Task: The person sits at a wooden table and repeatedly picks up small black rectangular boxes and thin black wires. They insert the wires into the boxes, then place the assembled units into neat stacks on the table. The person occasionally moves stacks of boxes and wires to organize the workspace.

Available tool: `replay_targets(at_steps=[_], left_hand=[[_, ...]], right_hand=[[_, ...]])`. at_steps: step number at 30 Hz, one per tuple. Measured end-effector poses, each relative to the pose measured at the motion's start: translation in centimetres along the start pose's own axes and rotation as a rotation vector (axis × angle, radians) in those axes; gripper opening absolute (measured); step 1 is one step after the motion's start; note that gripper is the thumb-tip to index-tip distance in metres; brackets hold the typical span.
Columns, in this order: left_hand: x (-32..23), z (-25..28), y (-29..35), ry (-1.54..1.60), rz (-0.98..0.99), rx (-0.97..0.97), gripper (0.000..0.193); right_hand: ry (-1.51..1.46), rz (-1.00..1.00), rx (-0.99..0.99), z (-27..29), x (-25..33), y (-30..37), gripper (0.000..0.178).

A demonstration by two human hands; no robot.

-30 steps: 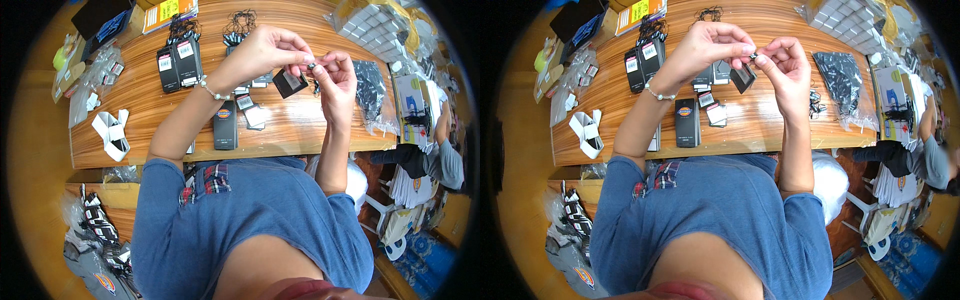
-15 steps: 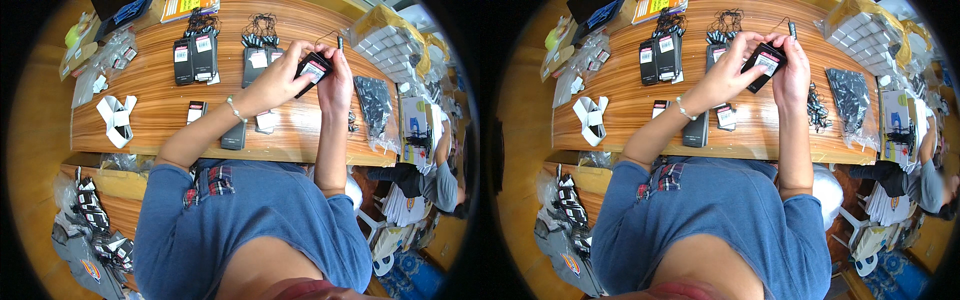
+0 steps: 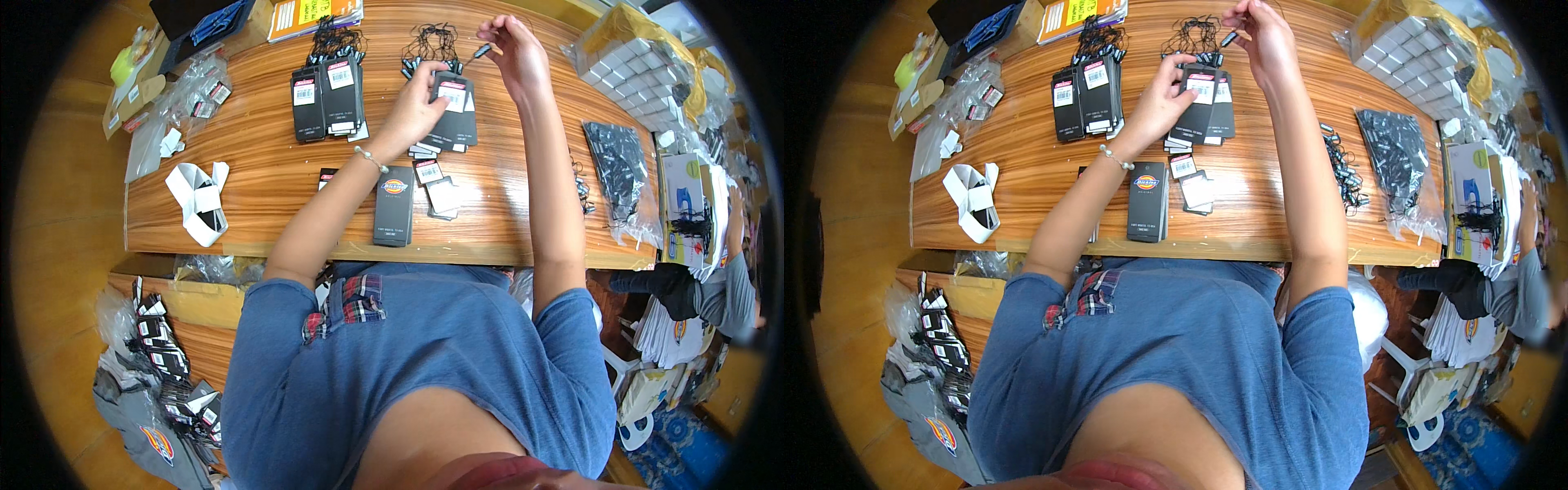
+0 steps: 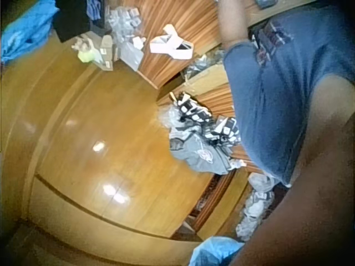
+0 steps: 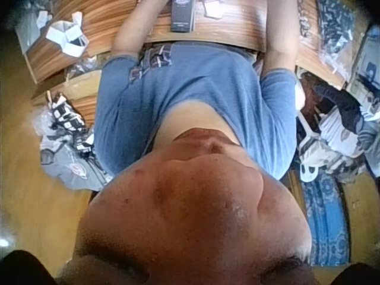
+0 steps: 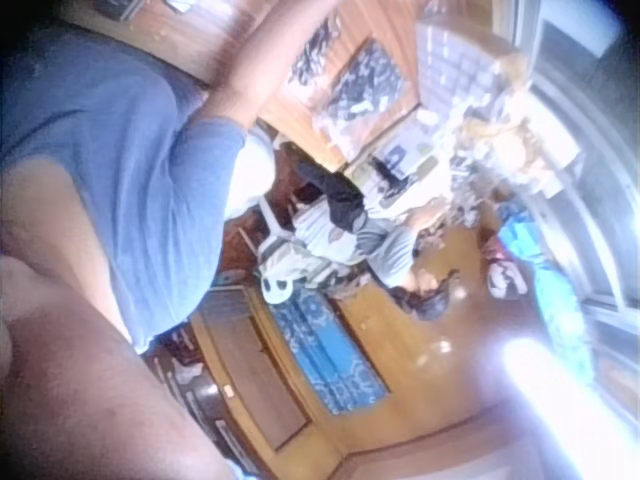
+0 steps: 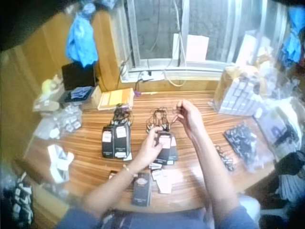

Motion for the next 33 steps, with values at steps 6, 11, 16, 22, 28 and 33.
replay_targets(at_steps=[6,11,16,22,28,33], left_hand=[[1.5,2.7,-0.4,-0.114,0.032,-0.092,0.039],[1.2,4.4,0.6,-0.564,-0.074,-0.346,0.044],[0.1,4.3,2.4,-0.578,-0.157,-0.406,0.054],[-0.4,4.1,6.8,-0.489,-0.053,-0.126,0.040],[-0.5,2.0,9.9,-0.735,-0.029,0.100,0.027],[-2.3,-1.4,10.6,-0.881,-0.182,0.106,0.030]], right_hand=[[0.121,-0.121,0.046,0.1,-5.9,-7.3,0.020],[0.622,-0.261,0.205,-1.3,-11.2,-10.8,0.020],[0.686,-0.599,0.398,2.0,-18.6,-11.5,0.021],[0.670,-0.516,0.144,5.3,-19.3,-12.1,0.017],[0.752,0.116,0.407,-0.3,-9.4,-3.5,0.011],[0.653,-0.119,0.601,-2.3,-3.9,10.7,0.010]])
Point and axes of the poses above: each hand's wrist, its own y-axis away from the middle knuckle, its own z-axis out of the back of the hand, x = y × z, the point moved 9 cm from there along -y, towards the middle knuckle, and after that the axes turned 13 degrees about z, right-handed, at the moved point
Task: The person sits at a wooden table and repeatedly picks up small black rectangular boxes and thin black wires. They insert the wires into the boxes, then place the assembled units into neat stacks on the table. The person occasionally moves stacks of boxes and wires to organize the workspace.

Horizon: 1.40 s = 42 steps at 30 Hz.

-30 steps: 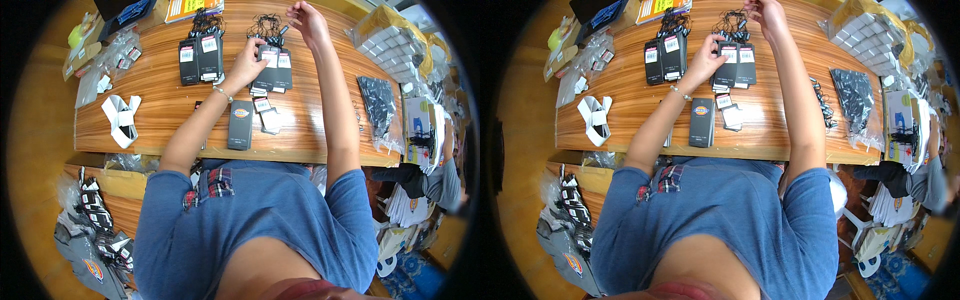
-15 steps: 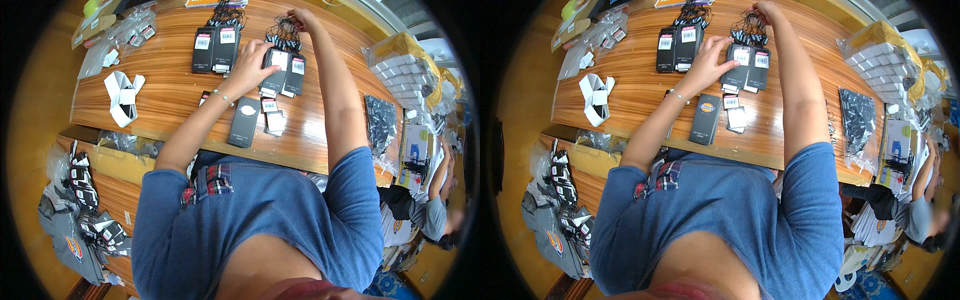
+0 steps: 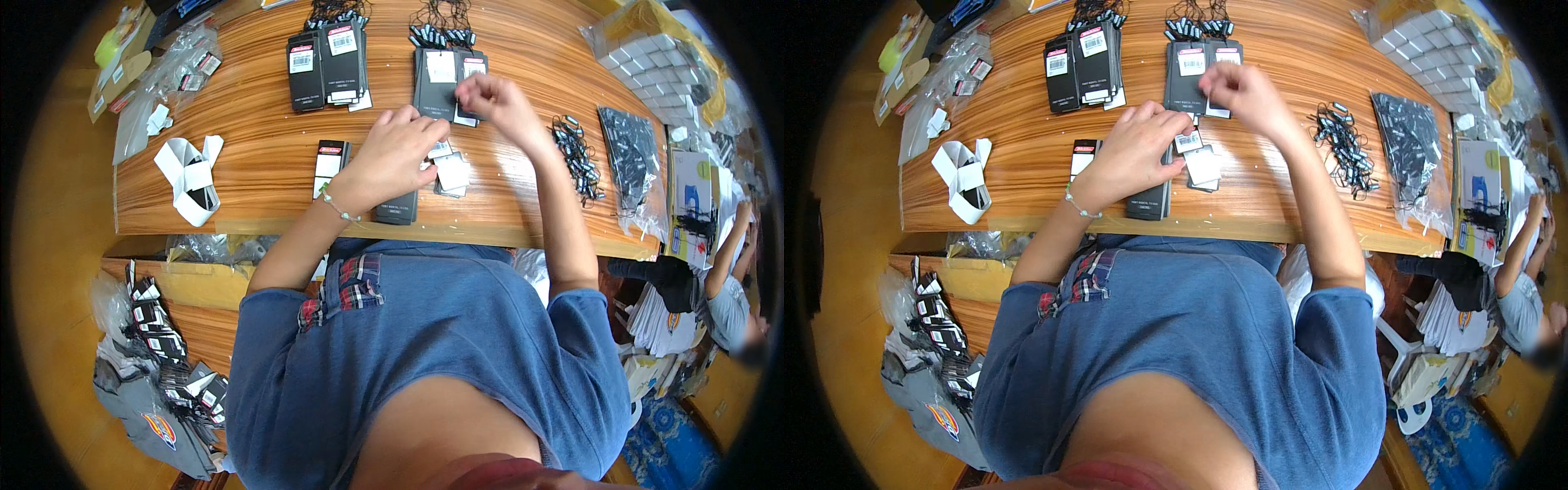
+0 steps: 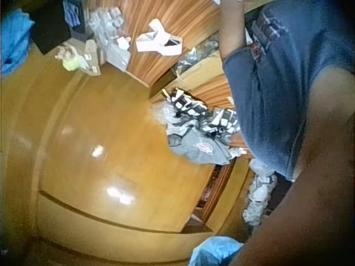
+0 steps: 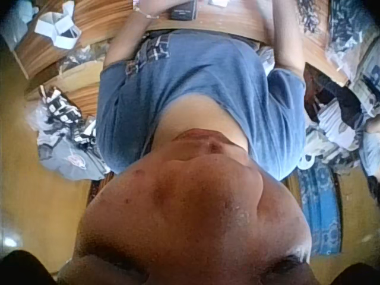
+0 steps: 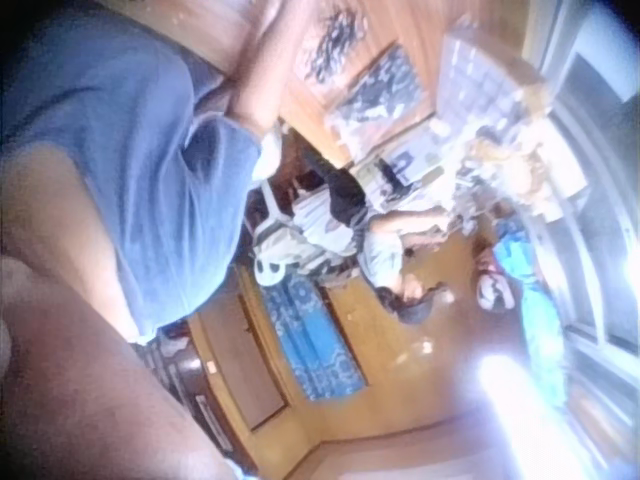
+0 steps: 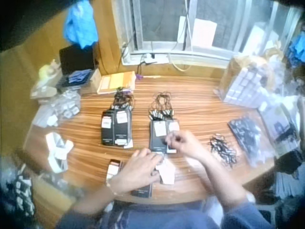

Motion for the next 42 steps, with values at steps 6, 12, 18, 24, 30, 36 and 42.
replay_targets(at_steps=[6,12,18,24,30,36,42], left_hand=[[0.0,-1.7,-0.1,-0.057,0.037,0.022,0.029],[0.2,-1.8,0.0,-0.072,0.051,-0.004,0.027],[-0.1,-1.5,0.0,-0.095,0.033,-0.073,0.022],[-1.3,2.4,0.5,-0.050,-0.103,-0.426,0.015],[-4.1,3.0,2.5,-0.018,-0.369,-0.469,0.021],[2.1,2.9,2.4,0.114,-0.044,-0.263,0.047],[6.3,0.3,3.6,0.094,0.189,-0.018,0.058]], right_hand=[[0.394,0.070,-0.049,-2.1,2.9,5.4,0.023],[0.552,0.048,-0.031,-3.0,3.4,7.3,0.027],[0.549,0.041,-0.074,-2.9,3.4,8.2,0.027],[0.114,-0.088,-0.337,-1.4,1.3,8.7,0.023],[-0.853,-0.261,-0.578,-3.0,0.6,7.7,0.016],[-0.625,-0.162,-0.492,-2.3,0.4,8.1,0.032],[-0.500,-0.166,-0.441,-2.3,1.0,8.1,0.037]])
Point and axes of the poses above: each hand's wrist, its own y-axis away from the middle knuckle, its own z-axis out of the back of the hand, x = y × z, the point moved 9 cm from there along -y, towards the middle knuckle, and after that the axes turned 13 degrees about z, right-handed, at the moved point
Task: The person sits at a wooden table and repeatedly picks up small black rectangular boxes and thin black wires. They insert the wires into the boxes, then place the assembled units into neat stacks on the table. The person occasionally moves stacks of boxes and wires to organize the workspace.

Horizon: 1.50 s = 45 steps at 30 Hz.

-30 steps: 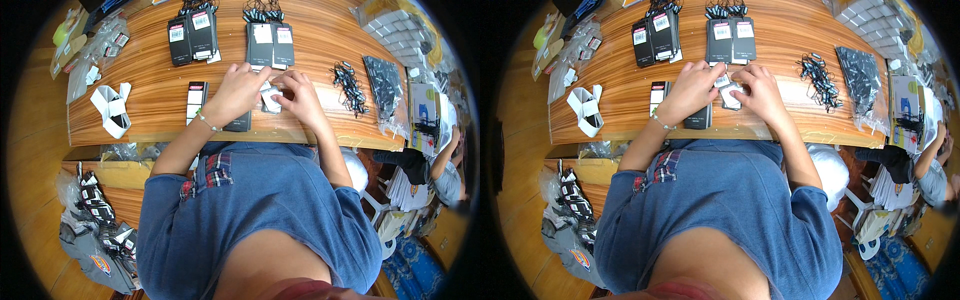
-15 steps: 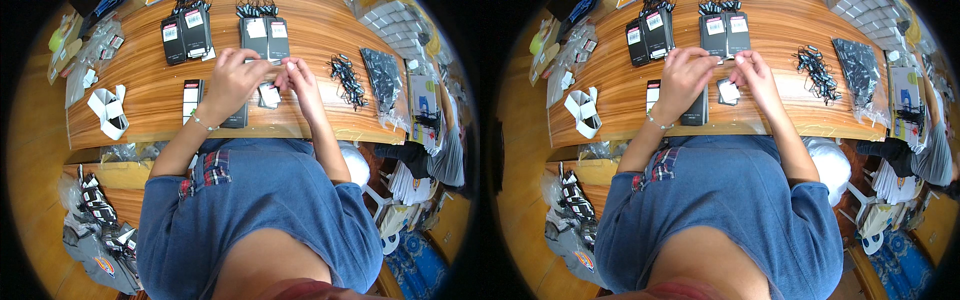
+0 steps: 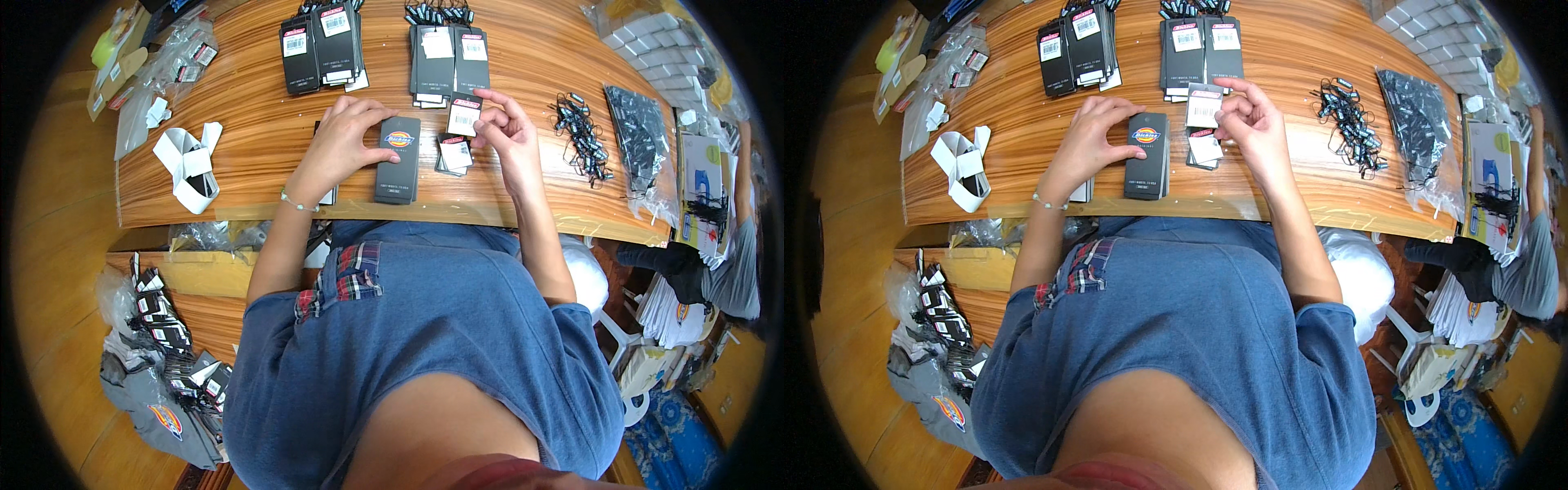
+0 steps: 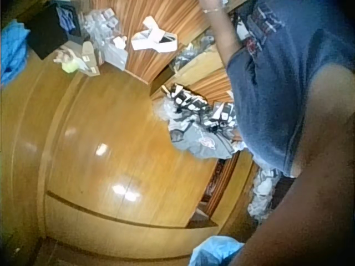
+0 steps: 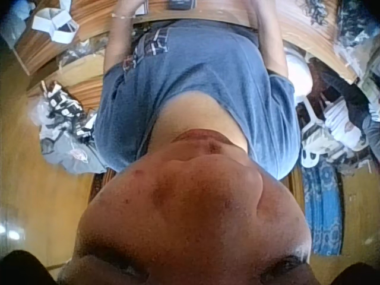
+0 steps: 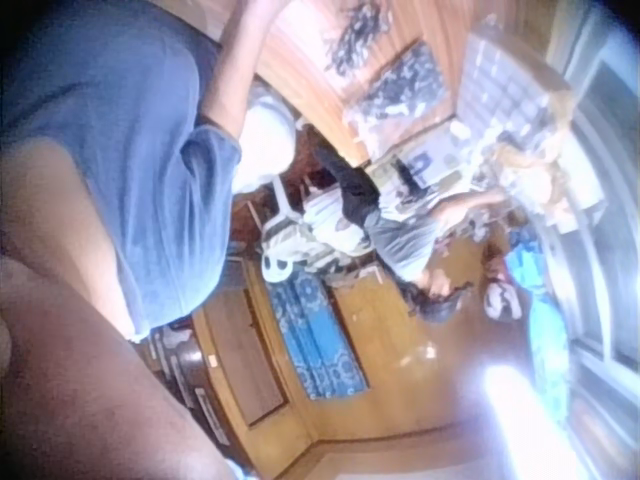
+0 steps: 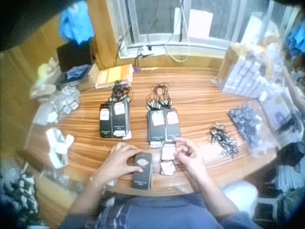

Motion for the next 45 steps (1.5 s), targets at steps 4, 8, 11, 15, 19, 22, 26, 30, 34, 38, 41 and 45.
replay_targets(at_steps=[4,8,11,15,19,22,26,30,34,38,41,45], left_hand=[[-1.1,0.9,0.3,0.118,-0.012,-0.057,0.056],[0.4,0.4,0.2,0.365,0.138,0.012,0.055],[-0.6,1.6,0.6,0.186,-0.038,-0.197,0.049],[1.6,-0.7,0.6,0.848,0.284,0.142,0.036],[-0.4,-0.1,1.1,1.072,0.284,0.223,0.030],[-2.0,-0.1,1.0,1.088,0.282,0.203,0.031],[-2.7,-1.0,0.4,1.073,0.196,0.109,0.032],[-2.5,-0.6,-0.2,1.072,0.251,0.084,0.028],[-2.7,-0.6,-0.8,1.082,0.191,0.090,0.026],[-4.0,-1.5,-1.2,1.074,0.210,0.155,0.025],[-4.6,-2.3,-1.2,1.084,0.226,0.224,0.024],[-5.1,-2.5,-1.6,1.057,0.210,0.273,0.022]], right_hand=[[-0.023,0.002,0.012,-0.8,-0.2,0.3,0.033],[-0.037,0.003,0.088,-2.6,0.4,0.6,0.029],[-0.022,0.008,0.118,-3.0,0.8,0.6,0.029],[-0.036,-0.001,0.109,-3.0,0.9,0.9,0.027],[-0.097,0.051,0.170,-4.4,1.1,1.6,0.024],[0.214,0.217,0.134,-4.2,1.8,1.6,0.027],[0.360,0.276,0.086,-3.6,3.7,1.9,0.035],[0.465,0.216,-0.141,3.7,5.3,1.7,0.033],[1.385,0.309,-0.247,14.2,7.3,1.7,0.011],[1.582,0.234,-0.180,16.8,6.8,2.3,0.012],[1.407,0.245,-0.227,19.2,6.0,2.2,0.012],[0.764,0.228,-0.410,21.0,6.8,2.1,0.011]])
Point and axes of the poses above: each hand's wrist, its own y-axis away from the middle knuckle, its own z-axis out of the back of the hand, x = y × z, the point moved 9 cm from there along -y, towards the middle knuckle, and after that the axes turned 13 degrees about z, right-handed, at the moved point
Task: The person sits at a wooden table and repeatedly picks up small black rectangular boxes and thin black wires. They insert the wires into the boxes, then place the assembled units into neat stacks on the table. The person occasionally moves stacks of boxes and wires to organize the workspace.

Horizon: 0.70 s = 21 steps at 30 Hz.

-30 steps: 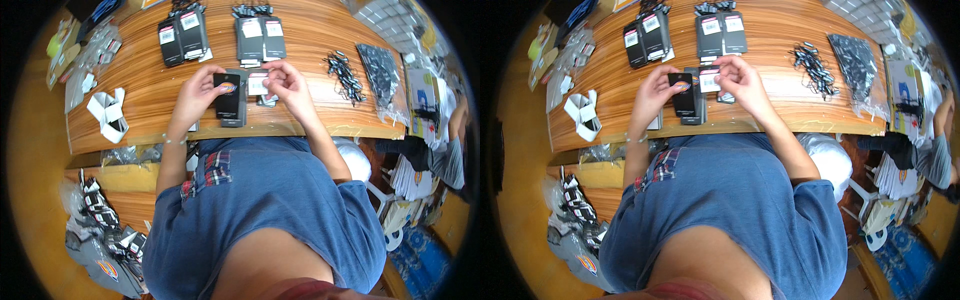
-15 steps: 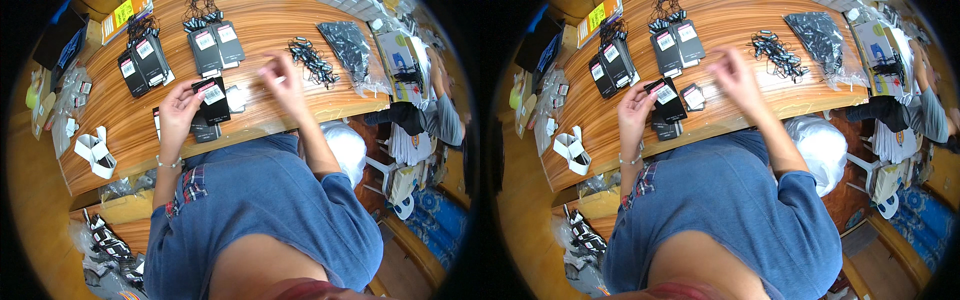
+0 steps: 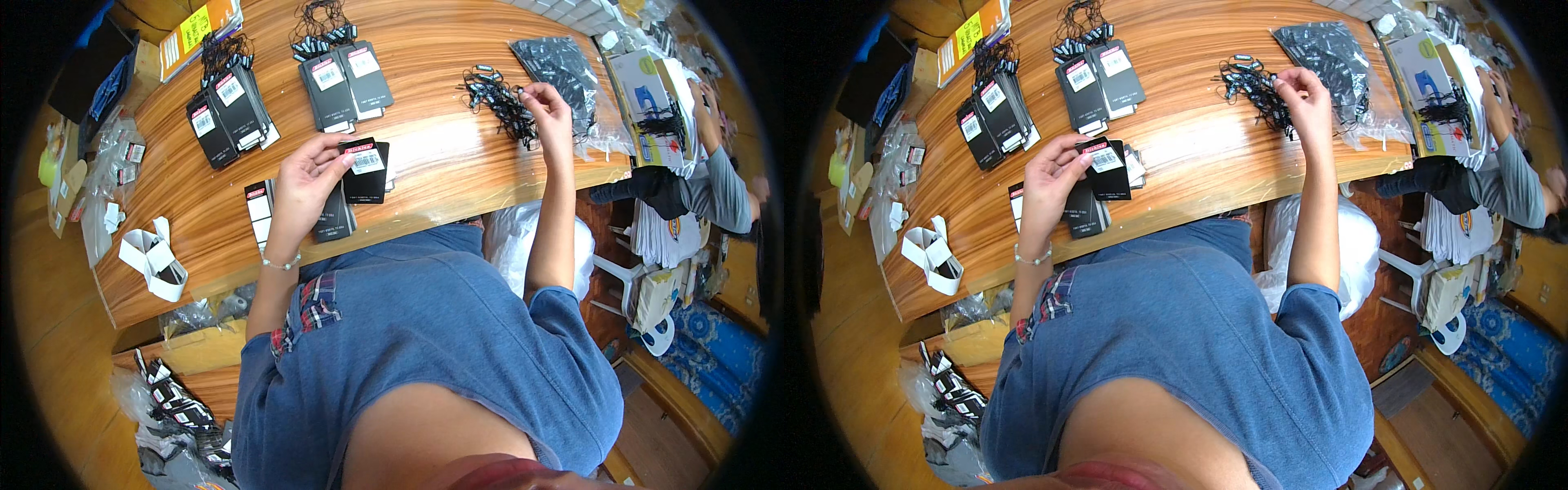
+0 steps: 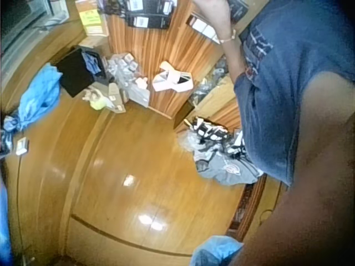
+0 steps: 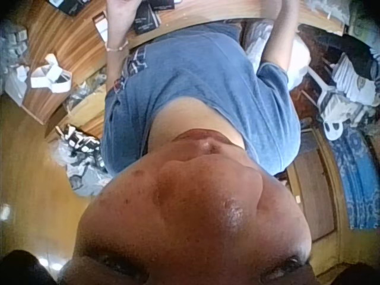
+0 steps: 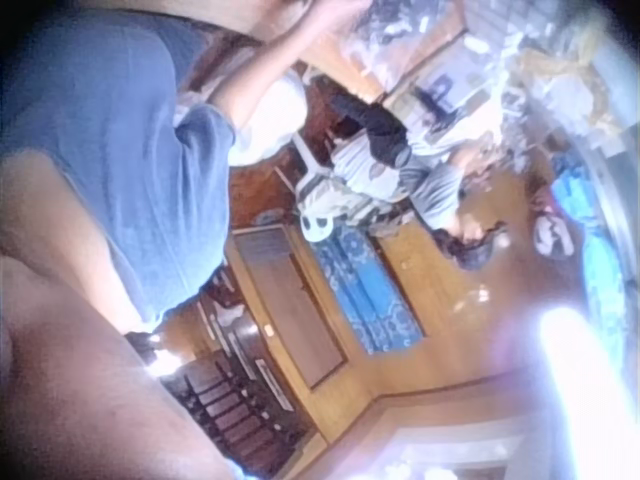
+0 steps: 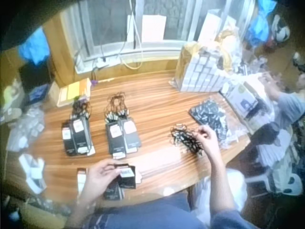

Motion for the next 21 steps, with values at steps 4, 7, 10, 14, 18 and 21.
replay_targets(at_steps=[4,7,10,14,18,21], left_hand=[[-0.3,-0.8,-0.8,0.030,-0.006,0.069,0.021],[-0.9,-1.7,-1.0,0.017,-0.017,0.088,0.020],[-1.6,-2.5,-1.3,-0.031,-0.030,0.121,0.018],[-3.8,-4.6,-2.0,-0.178,-0.077,0.230,0.014],[-7.5,-8.6,-2.7,-0.300,-0.332,0.325,0.013],[-7.6,-11.2,-4.3,-0.262,-0.336,0.407,0.013]], right_hand=[[-0.340,-0.125,-0.058,0.1,-0.4,-0.4,0.016],[-0.302,-0.131,-0.083,0.6,-0.7,-0.6,0.018],[-0.266,-0.090,-0.142,1.3,-0.2,-0.9,0.014],[-0.338,0.029,-0.011,0.2,5.0,-1.3,0.011],[0.068,0.182,0.149,-1.8,10.9,-0.7,0.011],[0.050,0.250,0.232,-3.6,13.1,-0.3,0.014]])
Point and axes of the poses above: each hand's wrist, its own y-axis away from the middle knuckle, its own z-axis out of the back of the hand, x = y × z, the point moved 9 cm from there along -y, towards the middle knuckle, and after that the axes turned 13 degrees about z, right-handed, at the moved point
